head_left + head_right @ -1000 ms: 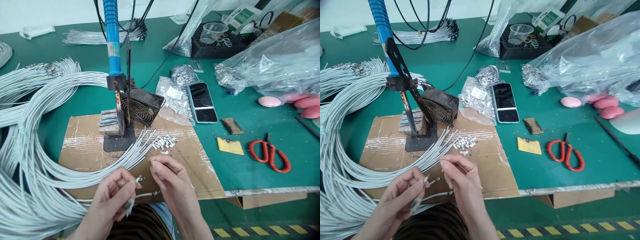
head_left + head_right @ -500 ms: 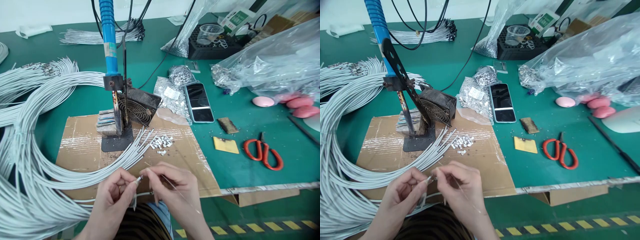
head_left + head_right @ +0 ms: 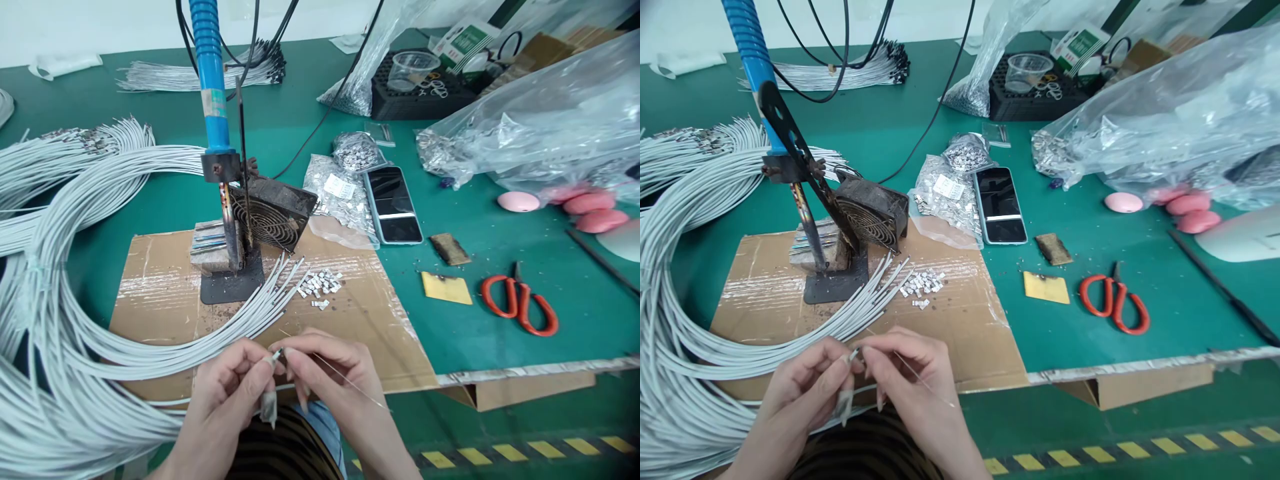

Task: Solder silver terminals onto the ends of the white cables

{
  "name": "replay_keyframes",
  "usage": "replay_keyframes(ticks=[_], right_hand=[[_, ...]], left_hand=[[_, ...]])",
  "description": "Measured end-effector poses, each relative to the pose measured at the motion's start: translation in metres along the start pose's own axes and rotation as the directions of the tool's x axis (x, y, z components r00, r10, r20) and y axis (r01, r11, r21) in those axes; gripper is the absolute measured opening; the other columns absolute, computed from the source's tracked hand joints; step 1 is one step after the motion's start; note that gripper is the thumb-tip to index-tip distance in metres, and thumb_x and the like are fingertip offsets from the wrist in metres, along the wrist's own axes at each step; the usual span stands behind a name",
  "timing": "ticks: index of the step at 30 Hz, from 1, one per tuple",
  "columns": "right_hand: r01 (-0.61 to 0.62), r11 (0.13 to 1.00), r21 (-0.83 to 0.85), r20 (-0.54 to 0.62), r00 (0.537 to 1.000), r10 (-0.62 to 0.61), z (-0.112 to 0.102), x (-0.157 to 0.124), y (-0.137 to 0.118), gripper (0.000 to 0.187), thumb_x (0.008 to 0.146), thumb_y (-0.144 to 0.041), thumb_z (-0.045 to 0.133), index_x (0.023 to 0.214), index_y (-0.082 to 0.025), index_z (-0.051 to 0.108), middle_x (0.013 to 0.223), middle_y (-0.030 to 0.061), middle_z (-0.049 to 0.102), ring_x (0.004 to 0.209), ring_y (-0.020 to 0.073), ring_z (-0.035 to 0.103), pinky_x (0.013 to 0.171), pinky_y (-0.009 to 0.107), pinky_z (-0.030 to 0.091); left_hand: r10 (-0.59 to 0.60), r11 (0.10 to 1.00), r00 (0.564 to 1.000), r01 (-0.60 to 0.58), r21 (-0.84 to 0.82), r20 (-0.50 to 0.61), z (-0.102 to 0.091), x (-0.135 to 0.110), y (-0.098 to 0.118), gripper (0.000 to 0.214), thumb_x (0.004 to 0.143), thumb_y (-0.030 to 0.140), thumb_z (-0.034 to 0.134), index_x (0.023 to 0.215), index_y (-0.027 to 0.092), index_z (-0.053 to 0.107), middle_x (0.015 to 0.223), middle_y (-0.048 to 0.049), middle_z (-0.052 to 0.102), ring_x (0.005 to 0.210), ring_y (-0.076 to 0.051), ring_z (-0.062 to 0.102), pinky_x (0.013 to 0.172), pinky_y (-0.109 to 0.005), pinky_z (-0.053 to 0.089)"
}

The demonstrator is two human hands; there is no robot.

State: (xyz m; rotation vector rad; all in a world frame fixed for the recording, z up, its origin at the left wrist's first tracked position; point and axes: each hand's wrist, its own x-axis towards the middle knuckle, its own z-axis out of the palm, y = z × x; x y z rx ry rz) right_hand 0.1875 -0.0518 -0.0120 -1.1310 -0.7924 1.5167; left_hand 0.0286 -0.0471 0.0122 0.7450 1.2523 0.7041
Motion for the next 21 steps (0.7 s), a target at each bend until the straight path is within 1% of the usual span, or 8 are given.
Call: replay_keyframes(ticks=[3, 7, 13, 18, 21], right_hand=[[0.017, 1.000, -0.003, 0.023, 1.000, -0.017, 0.003, 0.001, -0.002, 0.011, 0.087, -0.032, 0.081, 0.087, -0.025, 0.089, 0.066, 0.0008, 0.064, 0.046, 0.0069, 0.052, 0.044, 0.019, 0.042], [0.063, 0.997, -0.033, -0.003, 0.998, -0.063, 0.003, 0.000, 0.000, 0.011, 0.089, -0.029, 0.079, 0.089, -0.025, 0.089, 0.064, -0.0002, 0.062, 0.046, 0.0074, 0.051, 0.043, 0.019, 0.040], [0.143, 0.987, -0.072, -0.030, 0.989, -0.145, 0.004, -0.002, 0.010, 0.012, 0.091, -0.025, 0.078, 0.093, -0.029, 0.089, 0.063, -0.0014, 0.062, 0.048, 0.0063, 0.051, 0.046, 0.017, 0.038], [0.124, 0.991, -0.042, -0.037, 0.991, -0.126, 0.003, -0.002, 0.012, 0.011, 0.089, -0.025, 0.080, 0.092, -0.029, 0.089, 0.065, -0.0013, 0.063, 0.047, 0.0050, 0.050, 0.044, 0.016, 0.037], [0.092, 0.996, -0.001, -0.030, 0.995, -0.092, 0.003, -0.002, 0.010, 0.010, 0.086, -0.023, 0.081, 0.087, -0.029, 0.089, 0.064, -0.0013, 0.063, 0.046, 0.0045, 0.048, 0.043, 0.016, 0.035]], left_hand=[[0.001, 1.000, 1.000, -0.002, -0.027, -0.009, 0.000, 0.000, 0.000, 0.049, 0.082, 0.061, 0.082, 0.069, 0.017, 0.065, 0.056, 0.0066, 0.047, 0.050, -0.006, 0.024, 0.047, -0.021, 0.018], [0.024, 0.999, 1.000, -0.024, -0.033, -0.016, 0.000, 0.000, -0.002, 0.046, 0.084, 0.058, 0.082, 0.070, 0.017, 0.065, 0.056, 0.0070, 0.045, 0.051, -0.006, 0.024, 0.047, -0.019, 0.020], [0.083, 0.996, 0.996, -0.084, -0.028, -0.040, 0.002, 0.001, -0.002, 0.043, 0.082, 0.056, 0.084, 0.071, 0.018, 0.070, 0.058, 0.0073, 0.045, 0.053, -0.007, 0.024, 0.047, -0.018, 0.024], [0.115, 0.992, 0.991, -0.117, -0.036, -0.066, 0.004, 0.002, -0.002, 0.041, 0.080, 0.053, 0.086, 0.069, 0.018, 0.070, 0.058, 0.0073, 0.047, 0.054, -0.008, 0.027, 0.049, -0.018, 0.028], [0.131, 0.991, 0.989, -0.133, -0.031, -0.071, 0.006, 0.002, -0.002, 0.039, 0.080, 0.051, 0.086, 0.068, 0.018, 0.069, 0.059, 0.0054, 0.054, 0.056, -0.009, 0.037, 0.054, -0.018, 0.033]])
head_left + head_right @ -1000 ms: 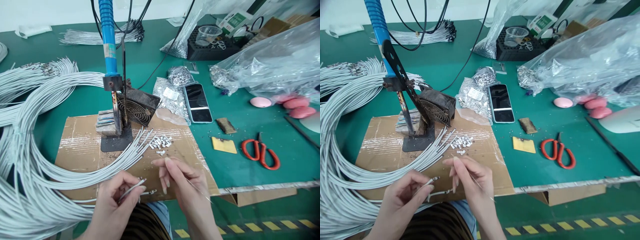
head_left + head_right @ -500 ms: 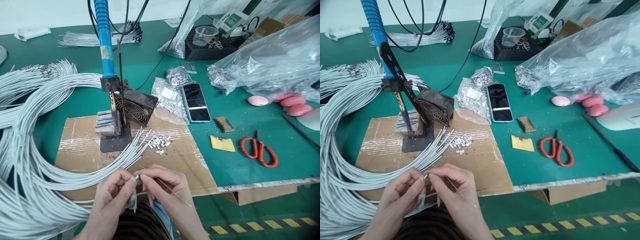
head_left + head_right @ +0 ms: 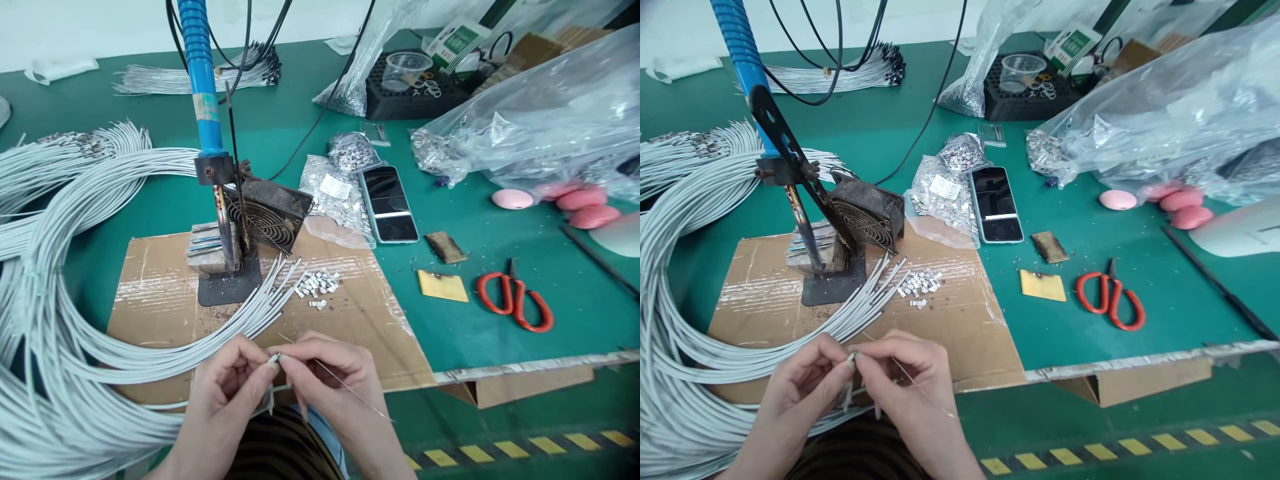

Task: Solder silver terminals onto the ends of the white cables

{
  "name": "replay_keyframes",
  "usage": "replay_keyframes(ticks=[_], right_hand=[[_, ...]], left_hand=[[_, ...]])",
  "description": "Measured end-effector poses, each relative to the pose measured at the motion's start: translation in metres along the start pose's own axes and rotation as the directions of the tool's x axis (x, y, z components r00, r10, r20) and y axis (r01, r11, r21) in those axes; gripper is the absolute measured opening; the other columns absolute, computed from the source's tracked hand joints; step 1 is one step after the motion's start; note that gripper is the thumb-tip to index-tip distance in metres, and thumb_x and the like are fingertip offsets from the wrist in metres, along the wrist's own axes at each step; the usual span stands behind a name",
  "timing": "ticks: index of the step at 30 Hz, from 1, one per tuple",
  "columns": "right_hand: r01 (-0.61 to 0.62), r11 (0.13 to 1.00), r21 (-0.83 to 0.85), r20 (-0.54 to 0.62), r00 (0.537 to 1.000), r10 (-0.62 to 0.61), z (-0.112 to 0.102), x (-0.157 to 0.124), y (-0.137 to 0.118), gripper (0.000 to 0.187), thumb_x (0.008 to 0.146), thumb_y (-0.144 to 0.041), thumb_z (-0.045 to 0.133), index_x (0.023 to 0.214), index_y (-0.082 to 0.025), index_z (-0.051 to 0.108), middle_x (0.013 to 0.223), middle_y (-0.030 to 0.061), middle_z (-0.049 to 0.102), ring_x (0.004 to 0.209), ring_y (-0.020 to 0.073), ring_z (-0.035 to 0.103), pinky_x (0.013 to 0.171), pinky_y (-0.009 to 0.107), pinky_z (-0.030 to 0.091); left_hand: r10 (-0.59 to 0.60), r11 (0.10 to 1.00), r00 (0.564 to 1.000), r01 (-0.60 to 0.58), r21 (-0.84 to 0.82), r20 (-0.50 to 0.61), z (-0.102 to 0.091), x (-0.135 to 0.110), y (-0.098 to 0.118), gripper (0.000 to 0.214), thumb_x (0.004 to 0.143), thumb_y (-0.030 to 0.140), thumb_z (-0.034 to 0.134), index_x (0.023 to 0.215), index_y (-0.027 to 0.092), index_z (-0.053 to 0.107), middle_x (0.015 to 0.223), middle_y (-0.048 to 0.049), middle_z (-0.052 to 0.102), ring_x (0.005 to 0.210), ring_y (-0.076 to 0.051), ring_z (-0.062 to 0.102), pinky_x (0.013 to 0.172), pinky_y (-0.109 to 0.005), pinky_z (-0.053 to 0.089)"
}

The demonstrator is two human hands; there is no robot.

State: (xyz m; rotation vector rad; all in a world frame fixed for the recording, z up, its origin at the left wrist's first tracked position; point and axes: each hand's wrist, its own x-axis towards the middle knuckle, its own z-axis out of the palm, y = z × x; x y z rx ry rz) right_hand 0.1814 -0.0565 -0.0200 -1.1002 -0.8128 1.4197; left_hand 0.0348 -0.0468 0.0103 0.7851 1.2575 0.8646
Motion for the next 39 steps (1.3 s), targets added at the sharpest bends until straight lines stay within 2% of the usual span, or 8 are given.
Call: replay_keyframes(ticks=[8, 13, 17, 23, 27, 31, 35, 39], right_hand=[[-0.201, 0.979, 0.043, 0.049, 0.979, 0.199, -0.005, 0.006, -0.012, 0.011, 0.074, -0.028, 0.084, 0.066, -0.020, 0.085, 0.053, -0.0035, 0.055, 0.037, 0.0039, 0.040, 0.037, 0.018, 0.027], [-0.023, 0.926, -0.378, 0.077, 0.995, 0.056, -0.008, 0.008, -0.025, 0.017, 0.077, -0.019, 0.073, 0.062, -0.014, 0.081, 0.053, -0.0016, 0.053, 0.050, 0.0085, 0.044, 0.047, 0.021, 0.034], [0.075, 0.875, -0.478, 0.177, 0.984, 0.012, -0.013, 0.009, -0.033, 0.023, 0.087, -0.020, 0.068, 0.069, -0.014, 0.082, 0.058, 0.0006, 0.059, 0.054, 0.0100, 0.049, 0.050, 0.022, 0.036], [0.018, 0.914, -0.404, 0.171, 0.984, 0.056, -0.013, 0.010, -0.041, 0.021, 0.083, -0.016, 0.070, 0.066, -0.015, 0.081, 0.055, -0.0011, 0.057, 0.053, 0.0087, 0.047, 0.047, 0.020, 0.035], [0.002, 0.968, -0.249, 0.000, 1.000, -0.002, -0.004, 0.004, -0.020, 0.018, 0.079, -0.016, 0.074, 0.062, -0.017, 0.078, 0.053, -0.0038, 0.054, 0.048, 0.0066, 0.042, 0.044, 0.018, 0.031], [0.000, 0.998, -0.060, -0.148, 0.989, -0.009, 0.013, -0.007, 0.009, 0.020, 0.089, -0.026, 0.074, 0.070, -0.019, 0.077, 0.055, -0.0057, 0.053, 0.038, 0.0045, 0.037, 0.035, 0.018, 0.026], [0.272, 0.923, -0.272, -0.189, 0.926, -0.328, 0.022, -0.010, 0.016, 0.016, 0.090, -0.011, 0.072, 0.081, -0.022, 0.080, 0.060, -0.0034, 0.061, 0.049, 0.0090, 0.051, 0.045, 0.020, 0.041], [0.536, 0.680, -0.500, 0.047, 0.801, -0.597, 0.014, -0.005, 0.003, 0.027, 0.086, 0.004, 0.070, 0.099, -0.019, 0.078, 0.068, -0.0008, 0.069, 0.057, 0.0109, 0.057, 0.055, 0.023, 0.049]], left_hand=[[0.015, 0.991, 1.000, -0.019, 0.131, 0.027, -0.006, -0.002, -0.005, 0.036, 0.084, 0.047, 0.081, 0.069, 0.017, 0.069, 0.064, 0.0019, 0.059, 0.062, -0.012, 0.047, 0.059, -0.022, 0.037], [-0.001, 0.952, 0.998, -0.019, 0.304, 0.066, -0.012, 0.000, -0.003, 0.039, 0.091, 0.046, 0.070, 0.066, 0.017, 0.064, 0.061, 0.0034, 0.048, 0.060, -0.012, 0.036, 0.055, -0.025, 0.026], [0.009, 0.939, 0.999, -0.019, 0.344, 0.031, -0.007, 0.003, 0.006, 0.034, 0.086, 0.041, 0.072, 0.063, 0.018, 0.062, 0.058, 0.0036, 0.050, 0.058, -0.012, 0.038, 0.055, -0.025, 0.027], [0.109, 0.894, 0.994, -0.094, 0.437, -0.011, -0.001, -0.001, 0.005, 0.027, 0.085, 0.034, 0.070, 0.063, 0.019, 0.067, 0.058, 0.0027, 0.054, 0.055, -0.012, 0.039, 0.051, -0.025, 0.027], [0.237, 0.852, 0.971, -0.188, 0.489, -0.040, 0.001, -0.004, -0.005, 0.028, 0.090, 0.034, 0.068, 0.065, 0.020, 0.067, 0.055, 0.0052, 0.047, 0.051, -0.011, 0.034, 0.050, -0.027, 0.025], [0.204, 0.906, 0.975, -0.155, 0.393, -0.085, 0.002, -0.004, -0.010, 0.035, 0.095, 0.038, 0.065, 0.066, 0.019, 0.063, 0.055, 0.0065, 0.042, 0.051, -0.010, 0.033, 0.050, -0.025, 0.024], [0.091, 0.985, 0.991, -0.076, 0.155, -0.094, 0.005, -0.003, -0.003, 0.034, 0.092, 0.045, 0.072, 0.071, 0.018, 0.066, 0.059, 0.0035, 0.055, 0.054, -0.010, 0.039, 0.049, -0.021, 0.029], [0.090, 0.995, 0.982, -0.082, 0.056, -0.168, 0.010, -0.001, 0.010, 0.018, 0.082, 0.034, 0.083, 0.079, 0.019, 0.072, 0.063, 0.0040, 0.062, 0.056, -0.009, 0.049, 0.049, -0.017, 0.034]])
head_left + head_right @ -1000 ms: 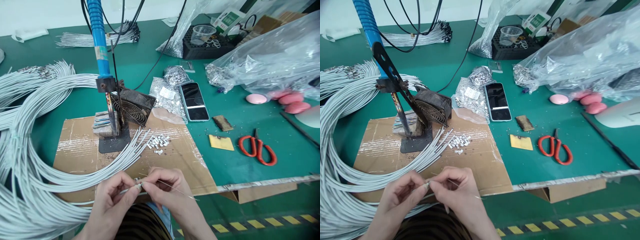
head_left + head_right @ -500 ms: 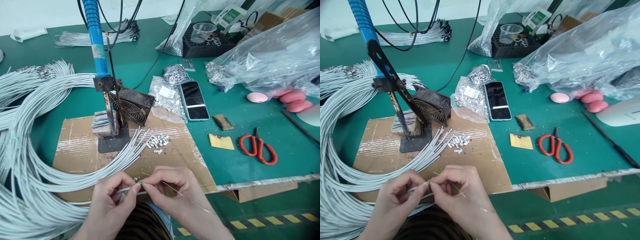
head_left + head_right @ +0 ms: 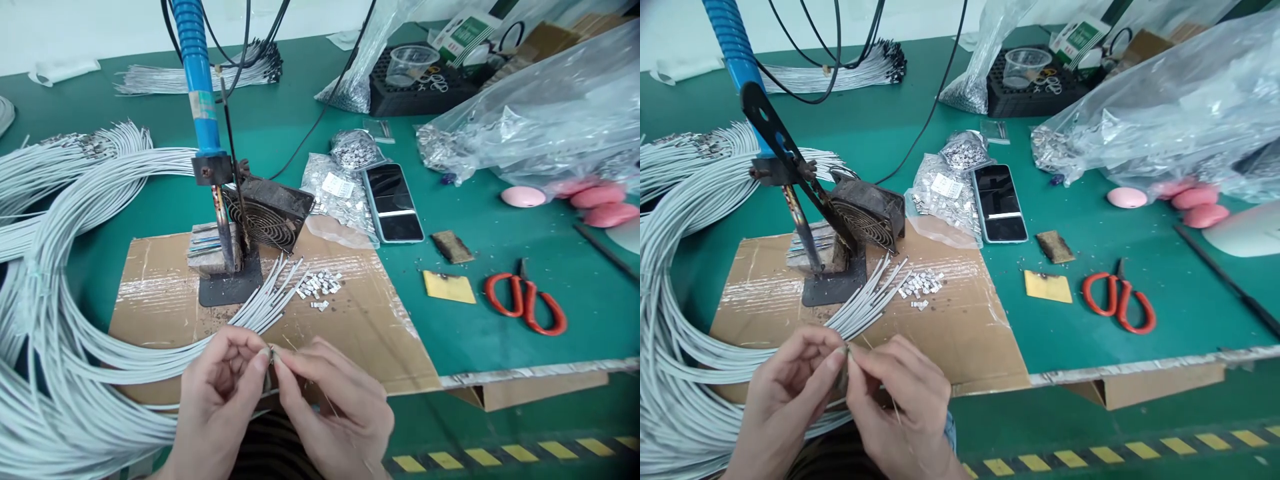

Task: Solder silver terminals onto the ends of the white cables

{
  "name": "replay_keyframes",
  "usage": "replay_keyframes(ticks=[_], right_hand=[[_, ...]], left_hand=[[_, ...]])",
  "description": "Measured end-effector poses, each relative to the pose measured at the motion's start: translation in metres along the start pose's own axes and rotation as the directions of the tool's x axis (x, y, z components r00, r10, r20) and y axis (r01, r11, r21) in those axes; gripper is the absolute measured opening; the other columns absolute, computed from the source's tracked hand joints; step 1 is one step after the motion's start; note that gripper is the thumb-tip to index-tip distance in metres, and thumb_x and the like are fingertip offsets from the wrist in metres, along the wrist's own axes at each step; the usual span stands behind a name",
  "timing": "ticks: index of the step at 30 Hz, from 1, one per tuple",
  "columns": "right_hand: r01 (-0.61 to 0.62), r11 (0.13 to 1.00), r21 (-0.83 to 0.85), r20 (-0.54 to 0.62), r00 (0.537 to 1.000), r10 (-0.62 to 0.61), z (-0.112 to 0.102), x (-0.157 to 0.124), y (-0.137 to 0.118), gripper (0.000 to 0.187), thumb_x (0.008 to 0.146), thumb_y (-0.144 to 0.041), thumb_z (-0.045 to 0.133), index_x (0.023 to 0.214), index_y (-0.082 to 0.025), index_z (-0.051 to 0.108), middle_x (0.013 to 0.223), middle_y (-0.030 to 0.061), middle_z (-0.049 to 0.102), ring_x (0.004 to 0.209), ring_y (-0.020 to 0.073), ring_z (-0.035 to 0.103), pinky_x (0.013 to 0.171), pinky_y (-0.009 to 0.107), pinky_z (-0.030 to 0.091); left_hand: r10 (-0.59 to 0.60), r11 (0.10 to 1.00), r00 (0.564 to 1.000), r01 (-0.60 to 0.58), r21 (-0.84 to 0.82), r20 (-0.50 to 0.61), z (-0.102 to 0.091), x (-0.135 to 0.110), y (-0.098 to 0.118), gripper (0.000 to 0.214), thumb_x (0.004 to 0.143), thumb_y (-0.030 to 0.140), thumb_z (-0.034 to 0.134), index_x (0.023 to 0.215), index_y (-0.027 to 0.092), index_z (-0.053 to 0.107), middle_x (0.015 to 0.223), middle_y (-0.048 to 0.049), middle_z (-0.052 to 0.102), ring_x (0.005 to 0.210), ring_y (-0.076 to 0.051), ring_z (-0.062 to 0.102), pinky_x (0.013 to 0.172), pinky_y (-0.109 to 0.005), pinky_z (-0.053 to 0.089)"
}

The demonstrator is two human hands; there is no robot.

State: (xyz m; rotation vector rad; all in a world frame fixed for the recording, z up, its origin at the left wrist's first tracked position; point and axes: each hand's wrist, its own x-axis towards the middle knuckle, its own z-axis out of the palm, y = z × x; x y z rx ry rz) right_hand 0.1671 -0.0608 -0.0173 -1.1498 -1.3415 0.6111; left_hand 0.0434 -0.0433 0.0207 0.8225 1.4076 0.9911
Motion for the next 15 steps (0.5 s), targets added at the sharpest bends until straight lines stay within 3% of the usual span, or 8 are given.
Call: replay_keyframes(ticks=[2, 5, 8, 12, 15], right_hand=[[0.040, 0.999, -0.013, 0.097, 0.995, -0.039, -0.010, 0.008, 0.000, 0.026, 0.088, 0.003, 0.068, 0.100, -0.018, 0.077, 0.072, 0.0008, 0.072, 0.060, 0.0120, 0.060, 0.058, 0.024, 0.051], [-0.136, 0.991, -0.010, 0.272, 0.953, 0.133, -0.024, 0.020, 0.002, 0.016, 0.098, -0.012, 0.063, 0.089, -0.019, 0.074, 0.074, 0.0016, 0.071, 0.064, 0.0142, 0.061, 0.059, 0.026, 0.049], [-0.255, 0.967, -0.021, 0.376, 0.894, 0.244, -0.031, 0.032, 0.005, 0.029, 0.104, -0.026, 0.054, 0.078, -0.019, 0.066, 0.070, 0.0001, 0.061, 0.064, 0.0145, 0.056, 0.058, 0.027, 0.043], [-0.131, 0.991, 0.019, 0.446, 0.889, 0.108, -0.024, 0.037, 0.009, 0.027, 0.102, -0.018, 0.053, 0.075, -0.021, 0.054, 0.070, -0.0018, 0.051, 0.068, 0.0146, 0.051, 0.059, 0.027, 0.040], [0.074, 0.997, -0.037, 0.357, 0.932, -0.056, -0.013, 0.029, 0.011, 0.024, 0.097, -0.006, 0.049, 0.079, -0.022, 0.050, 0.070, -0.0013, 0.050, 0.070, 0.0159, 0.048, 0.061, 0.029, 0.039]], left_hand=[[-0.007, 1.000, 1.000, 0.007, 0.026, -0.006, 0.001, 0.002, 0.005, 0.015, 0.078, 0.027, 0.083, 0.074, 0.018, 0.072, 0.061, 0.0043, 0.061, 0.056, -0.009, 0.050, 0.051, -0.016, 0.037], [-0.045, 0.997, 0.999, 0.045, 0.066, 0.001, 0.001, 0.004, 0.010, 0.014, 0.073, 0.023, 0.083, 0.069, 0.017, 0.070, 0.059, 0.0051, 0.058, 0.055, -0.008, 0.049, 0.051, -0.016, 0.039], [-0.082, 0.994, 0.996, 0.080, 0.080, 0.018, 0.001, 0.006, 0.013, 0.015, 0.071, 0.022, 0.083, 0.068, 0.017, 0.069, 0.058, 0.0058, 0.055, 0.054, -0.008, 0.047, 0.051, -0.016, 0.039], [-0.120, 0.992, 0.991, 0.116, 0.056, 0.057, 0.000, 0.007, 0.011, 0.019, 0.069, 0.022, 0.086, 0.067, 0.016, 0.067, 0.056, 0.0075, 0.051, 0.049, -0.005, 0.037, 0.046, -0.014, 0.032], [-0.172, 0.985, 0.975, 0.169, 0.030, 0.137, -0.006, 0.011, 0.000, 0.022, 0.075, 0.028, 0.086, 0.071, 0.017, 0.067, 0.054, 0.0106, 0.044, 0.043, -0.002, 0.019, 0.037, -0.014, 0.015]])
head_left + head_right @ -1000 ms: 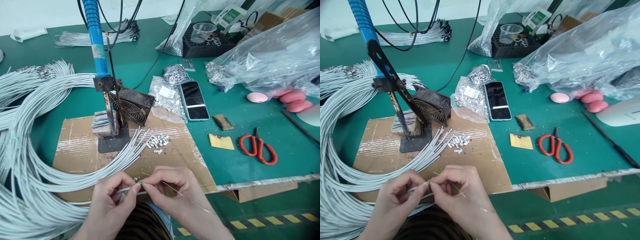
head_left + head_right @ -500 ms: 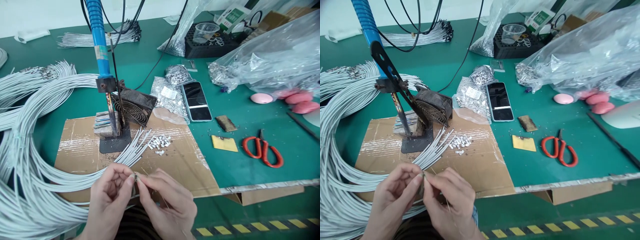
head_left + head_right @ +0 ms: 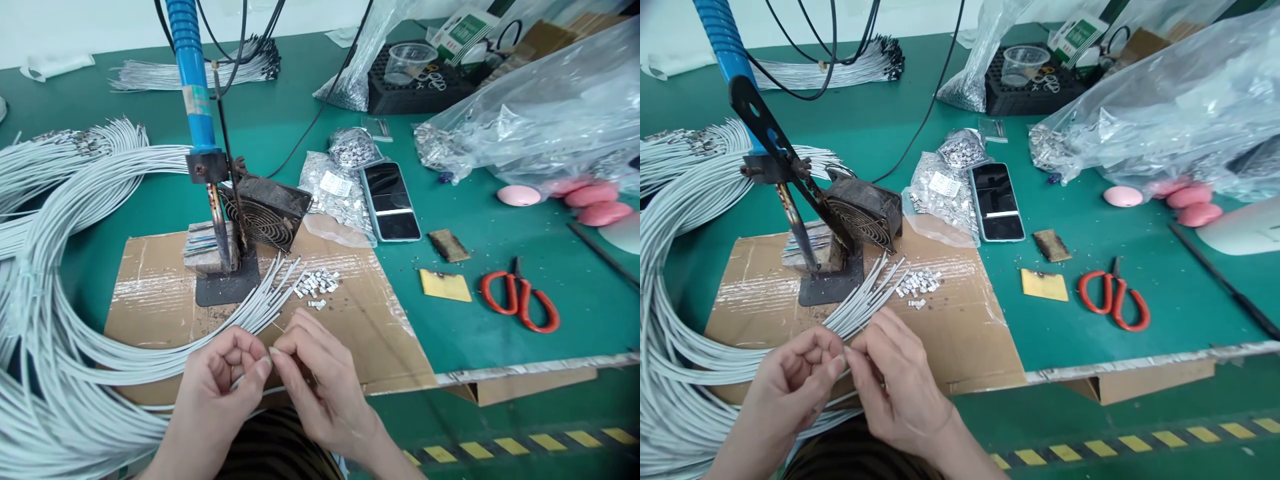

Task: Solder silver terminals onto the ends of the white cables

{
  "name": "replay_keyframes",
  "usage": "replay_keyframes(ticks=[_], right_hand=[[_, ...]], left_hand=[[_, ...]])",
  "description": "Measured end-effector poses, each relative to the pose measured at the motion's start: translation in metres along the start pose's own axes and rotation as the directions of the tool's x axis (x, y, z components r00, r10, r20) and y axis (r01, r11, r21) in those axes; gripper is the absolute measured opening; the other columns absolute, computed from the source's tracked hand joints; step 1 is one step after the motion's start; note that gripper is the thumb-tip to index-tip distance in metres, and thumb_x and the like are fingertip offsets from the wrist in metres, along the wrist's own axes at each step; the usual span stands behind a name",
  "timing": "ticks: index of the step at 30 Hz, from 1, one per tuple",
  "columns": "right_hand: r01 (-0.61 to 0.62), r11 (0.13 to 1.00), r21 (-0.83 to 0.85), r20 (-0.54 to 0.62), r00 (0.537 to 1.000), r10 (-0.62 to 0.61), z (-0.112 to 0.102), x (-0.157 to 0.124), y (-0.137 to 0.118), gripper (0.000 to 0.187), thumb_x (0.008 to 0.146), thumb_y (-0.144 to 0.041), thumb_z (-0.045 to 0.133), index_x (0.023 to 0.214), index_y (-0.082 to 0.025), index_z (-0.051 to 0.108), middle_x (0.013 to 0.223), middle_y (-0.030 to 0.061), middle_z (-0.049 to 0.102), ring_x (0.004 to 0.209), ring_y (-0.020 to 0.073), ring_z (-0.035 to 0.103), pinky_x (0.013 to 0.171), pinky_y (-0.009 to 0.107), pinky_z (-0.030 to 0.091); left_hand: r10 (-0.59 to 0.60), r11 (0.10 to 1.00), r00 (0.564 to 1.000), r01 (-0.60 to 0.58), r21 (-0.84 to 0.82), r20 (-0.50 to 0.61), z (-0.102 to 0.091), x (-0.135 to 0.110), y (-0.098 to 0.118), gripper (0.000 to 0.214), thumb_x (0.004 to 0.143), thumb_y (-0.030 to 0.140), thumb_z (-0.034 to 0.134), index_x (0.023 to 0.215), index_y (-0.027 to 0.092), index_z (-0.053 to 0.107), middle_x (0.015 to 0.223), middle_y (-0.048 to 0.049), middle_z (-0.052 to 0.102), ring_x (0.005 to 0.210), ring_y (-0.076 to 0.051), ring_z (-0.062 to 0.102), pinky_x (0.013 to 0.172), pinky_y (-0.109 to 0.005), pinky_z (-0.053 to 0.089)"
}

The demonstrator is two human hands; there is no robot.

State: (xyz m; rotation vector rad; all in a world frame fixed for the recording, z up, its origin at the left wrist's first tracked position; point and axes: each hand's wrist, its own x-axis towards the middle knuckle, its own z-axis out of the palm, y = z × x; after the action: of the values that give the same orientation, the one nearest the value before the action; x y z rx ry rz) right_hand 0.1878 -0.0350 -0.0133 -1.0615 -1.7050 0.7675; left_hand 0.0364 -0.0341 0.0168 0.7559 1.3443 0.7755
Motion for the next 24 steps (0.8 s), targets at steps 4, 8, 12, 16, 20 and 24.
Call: replay_keyframes(ticks=[4, 8, 12, 16, 20, 24], right_hand=[[0.028, 0.996, -0.090, -0.123, 0.992, -0.039, 0.004, -0.009, 0.006, 0.024, 0.095, -0.005, 0.050, 0.078, -0.022, 0.050, 0.068, -0.0012, 0.051, 0.066, 0.0156, 0.047, 0.060, 0.029, 0.040], [-0.247, 0.964, -0.096, -0.324, 0.924, 0.204, -0.026, -0.012, 0.022, 0.035, 0.106, -0.018, 0.046, 0.072, -0.023, 0.047, 0.065, -0.0030, 0.049, 0.057, 0.0129, 0.047, 0.052, 0.026, 0.039], [-0.355, 0.903, -0.241, -0.349, 0.900, 0.260, -0.053, -0.012, 0.045, 0.014, 0.097, -0.024, 0.070, 0.084, -0.021, 0.072, 0.070, -0.0002, 0.063, 0.061, 0.0153, 0.055, 0.055, 0.028, 0.043], [-0.331, 0.869, -0.367, -0.304, 0.926, 0.225, -0.050, -0.014, 0.058, 0.007, 0.088, -0.029, 0.079, 0.087, -0.022, 0.078, 0.070, 0.0010, 0.067, 0.067, 0.0193, 0.058, 0.062, 0.032, 0.048], [-0.329, 0.856, -0.399, -0.307, 0.928, 0.213, -0.040, -0.023, 0.057, 0.011, 0.092, -0.031, 0.074, 0.086, -0.021, 0.074, 0.070, 0.0008, 0.066, 0.062, 0.0180, 0.058, 0.057, 0.031, 0.049], [-0.346, 0.849, -0.400, -0.362, 0.910, 0.201, -0.034, -0.033, 0.049, 0.008, 0.095, -0.026, 0.072, 0.089, -0.021, 0.074, 0.076, 0.0022, 0.071, 0.063, 0.0172, 0.062, 0.057, 0.030, 0.052]], left_hand=[[-0.016, 1.000, 0.997, 0.018, -0.023, 0.078, -0.007, 0.005, -0.009, 0.025, 0.083, 0.038, 0.081, 0.076, 0.017, 0.069, 0.051, 0.0115, 0.041, 0.038, -0.001, 0.015, 0.034, -0.014, 0.008], [-0.025, 1.000, 0.995, 0.024, -0.016, -0.096, -0.007, 0.007, 0.006, 0.031, 0.069, 0.034, 0.091, 0.070, 0.015, 0.067, 0.053, 0.0101, 0.047, 0.042, 0.000, 0.022, 0.039, -0.009, 0.013], [-0.039, 0.998, 0.983, 0.029, -0.058, -0.178, -0.005, 0.010, 0.020, 0.034, 0.063, 0.035, 0.093, 0.070, 0.014, 0.067, 0.053, 0.0106, 0.049, 0.040, 0.001, 0.025, 0.039, -0.009, 0.019], [-0.020, 0.998, 0.985, 0.011, -0.057, -0.169, -0.003, 0.012, 0.019, 0.028, 0.064, 0.030, 0.090, 0.069, 0.014, 0.067, 0.050, 0.0108, 0.048, 0.039, 0.001, 0.026, 0.040, -0.011, 0.014], [0.011, 1.000, 0.979, -0.017, -0.024, -0.202, -0.002, 0.014, 0.017, 0.025, 0.065, 0.031, 0.087, 0.068, 0.015, 0.068, 0.050, 0.0095, 0.049, 0.041, -0.001, 0.029, 0.039, -0.012, 0.015], [0.017, 1.000, 0.978, -0.020, -0.013, -0.207, -0.004, 0.015, 0.017, 0.024, 0.065, 0.031, 0.088, 0.068, 0.016, 0.069, 0.051, 0.0088, 0.050, 0.042, -0.002, 0.028, 0.039, -0.013, 0.014]])
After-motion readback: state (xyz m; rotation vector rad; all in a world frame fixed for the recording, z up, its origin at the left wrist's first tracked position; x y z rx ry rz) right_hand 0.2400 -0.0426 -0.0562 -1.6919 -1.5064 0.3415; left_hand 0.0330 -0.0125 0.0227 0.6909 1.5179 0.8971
